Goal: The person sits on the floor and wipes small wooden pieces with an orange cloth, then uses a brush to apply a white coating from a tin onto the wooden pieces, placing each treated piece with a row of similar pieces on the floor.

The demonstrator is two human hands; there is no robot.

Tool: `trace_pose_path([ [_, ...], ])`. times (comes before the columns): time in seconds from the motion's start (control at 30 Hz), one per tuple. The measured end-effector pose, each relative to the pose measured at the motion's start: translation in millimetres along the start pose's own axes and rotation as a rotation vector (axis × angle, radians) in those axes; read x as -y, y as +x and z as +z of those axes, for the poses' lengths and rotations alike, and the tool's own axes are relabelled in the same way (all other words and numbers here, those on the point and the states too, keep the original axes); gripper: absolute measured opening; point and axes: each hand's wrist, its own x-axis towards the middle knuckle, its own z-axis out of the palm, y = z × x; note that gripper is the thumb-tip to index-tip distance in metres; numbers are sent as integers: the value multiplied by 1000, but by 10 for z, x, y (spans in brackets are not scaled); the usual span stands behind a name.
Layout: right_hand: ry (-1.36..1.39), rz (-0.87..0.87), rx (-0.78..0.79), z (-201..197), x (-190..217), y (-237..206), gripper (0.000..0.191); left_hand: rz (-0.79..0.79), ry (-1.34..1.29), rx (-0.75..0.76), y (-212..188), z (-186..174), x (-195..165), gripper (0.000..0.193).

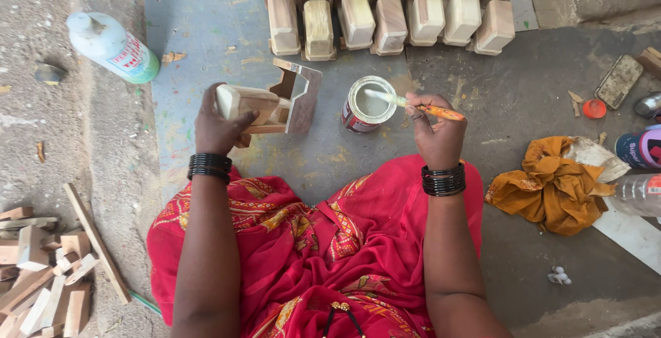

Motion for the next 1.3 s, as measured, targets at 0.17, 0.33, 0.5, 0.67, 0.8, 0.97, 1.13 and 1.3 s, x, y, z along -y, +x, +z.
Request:
trace_pose_path([
  [0.17, -133, 43, -6, 35, -100, -66, 11, 193, 1, -53, 64, 23, 100, 83],
  [0.33, -72, 13, 70, 42, -53, -89, 14, 132, 22, -34, 78, 30, 124, 82],
  [0.5, -227, -55, 209, -102, 211, -169, 18, 58, -20, -15, 94, 47, 161, 86],
  [0.67, -274, -57, 234, -218, 505, -192, 19, 219, 49, -55, 209, 86, 278, 91],
  [0.8, -272, -27, 223, -218, 609, -202, 19, 279, 200, -55, 213, 18, 303, 94],
  [0.97, -230, -33, 179, -166, 551, -250, 15, -71, 106, 82, 98, -50, 245, 89],
  [1.13, -199, -34, 115, -73, 448, -257, 12, 199, 356, -56, 53, -56, 147, 85],
  [1.3, -214, -29, 115, -35, 362, -273, 8, -185, 239, 81, 78, -105, 195, 96],
])
